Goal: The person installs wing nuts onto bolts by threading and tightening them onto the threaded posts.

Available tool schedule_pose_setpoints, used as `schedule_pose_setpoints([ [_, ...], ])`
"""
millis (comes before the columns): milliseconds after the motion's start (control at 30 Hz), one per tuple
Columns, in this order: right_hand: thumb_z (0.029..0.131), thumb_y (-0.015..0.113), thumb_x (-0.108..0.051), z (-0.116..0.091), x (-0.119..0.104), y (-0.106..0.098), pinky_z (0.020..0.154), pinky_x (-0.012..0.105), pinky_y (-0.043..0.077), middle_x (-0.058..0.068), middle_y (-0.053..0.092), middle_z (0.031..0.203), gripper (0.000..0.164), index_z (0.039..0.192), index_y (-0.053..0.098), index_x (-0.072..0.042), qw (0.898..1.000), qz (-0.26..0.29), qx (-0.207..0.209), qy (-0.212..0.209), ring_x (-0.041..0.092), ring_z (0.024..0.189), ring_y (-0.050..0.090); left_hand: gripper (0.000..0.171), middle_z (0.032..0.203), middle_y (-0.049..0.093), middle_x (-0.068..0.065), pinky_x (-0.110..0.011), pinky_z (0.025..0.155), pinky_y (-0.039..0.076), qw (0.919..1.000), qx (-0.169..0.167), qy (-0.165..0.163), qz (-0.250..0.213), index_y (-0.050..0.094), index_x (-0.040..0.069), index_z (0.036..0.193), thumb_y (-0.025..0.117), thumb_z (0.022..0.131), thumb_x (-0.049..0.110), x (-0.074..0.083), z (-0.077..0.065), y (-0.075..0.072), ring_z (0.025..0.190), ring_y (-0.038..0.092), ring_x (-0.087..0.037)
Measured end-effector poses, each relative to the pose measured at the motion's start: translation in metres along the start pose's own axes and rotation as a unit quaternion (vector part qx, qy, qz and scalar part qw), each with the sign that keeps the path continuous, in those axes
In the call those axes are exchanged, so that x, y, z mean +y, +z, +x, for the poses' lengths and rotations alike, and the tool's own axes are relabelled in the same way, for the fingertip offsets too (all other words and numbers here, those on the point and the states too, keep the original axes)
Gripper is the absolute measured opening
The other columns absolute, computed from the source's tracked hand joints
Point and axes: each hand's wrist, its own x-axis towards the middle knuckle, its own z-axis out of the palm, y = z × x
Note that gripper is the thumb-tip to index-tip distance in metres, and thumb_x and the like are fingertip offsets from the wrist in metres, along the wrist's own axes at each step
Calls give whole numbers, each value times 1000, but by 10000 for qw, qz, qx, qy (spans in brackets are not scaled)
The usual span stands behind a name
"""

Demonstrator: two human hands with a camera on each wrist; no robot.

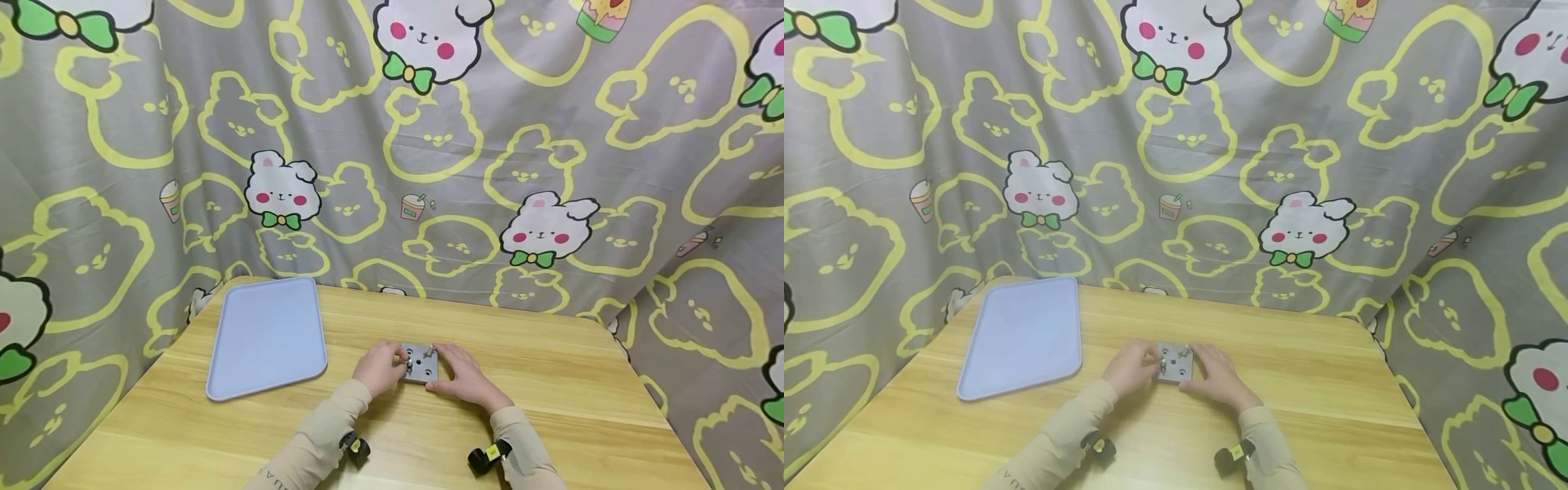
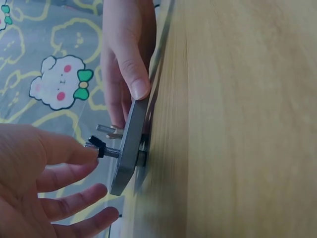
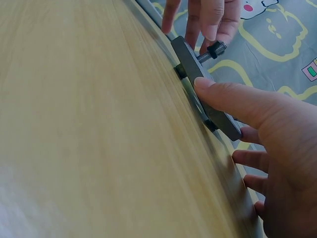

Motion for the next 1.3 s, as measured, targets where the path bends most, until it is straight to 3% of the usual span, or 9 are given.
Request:
schedule_pose_setpoints([
  [200,80,73,-51,0,0,0,120,63,12,15,37,155,89,150,36,-12,10000,2,11,2,42,147,22,23,115,66,-10,-46,90,54,9997,-219,47,19,69,15,98,77,78,22,1,-1,0,106,64,-29],
  [467,80,73,-50,0,1,1,120,63,11,15,36,156,89,151,35,-11,10000,-1,1,5,42,147,21,11,114,67,-10,-47,90,54,10000,-89,24,-37,69,15,96,70,85,17,-1,0,1,107,64,-29],
  [633,80,73,-50,0,0,0,119,63,10,16,35,156,90,151,34,-11,10000,49,-16,10,43,147,20,5,109,67,-8,-42,79,54,9998,84,-172,58,66,18,87,70,85,18,-2,0,1,95,64,-24],
  [833,80,73,-50,-1,0,0,119,64,11,16,36,155,89,151,35,-10,10000,-31,26,-16,43,147,21,13,99,65,-5,-33,65,49,9995,169,-247,113,60,20,76,70,84,19,-1,1,-3,80,57,-16],
  [1033,80,73,-49,-1,0,1,119,64,12,17,37,155,90,150,35,-10,10000,-56,55,-36,44,146,23,7,110,67,-10,-43,81,55,9999,-4,-111,13,67,17,86,72,82,17,0,0,-3,97,64,-25],
  [1300,80,73,-50,0,-1,0,119,63,11,15,36,156,90,151,34,-12,10000,3,-30,47,42,147,22,25,116,65,-12,-47,93,52,9995,-283,87,-74,70,14,100,78,77,21,1,-2,-3,108,63,-30],
])
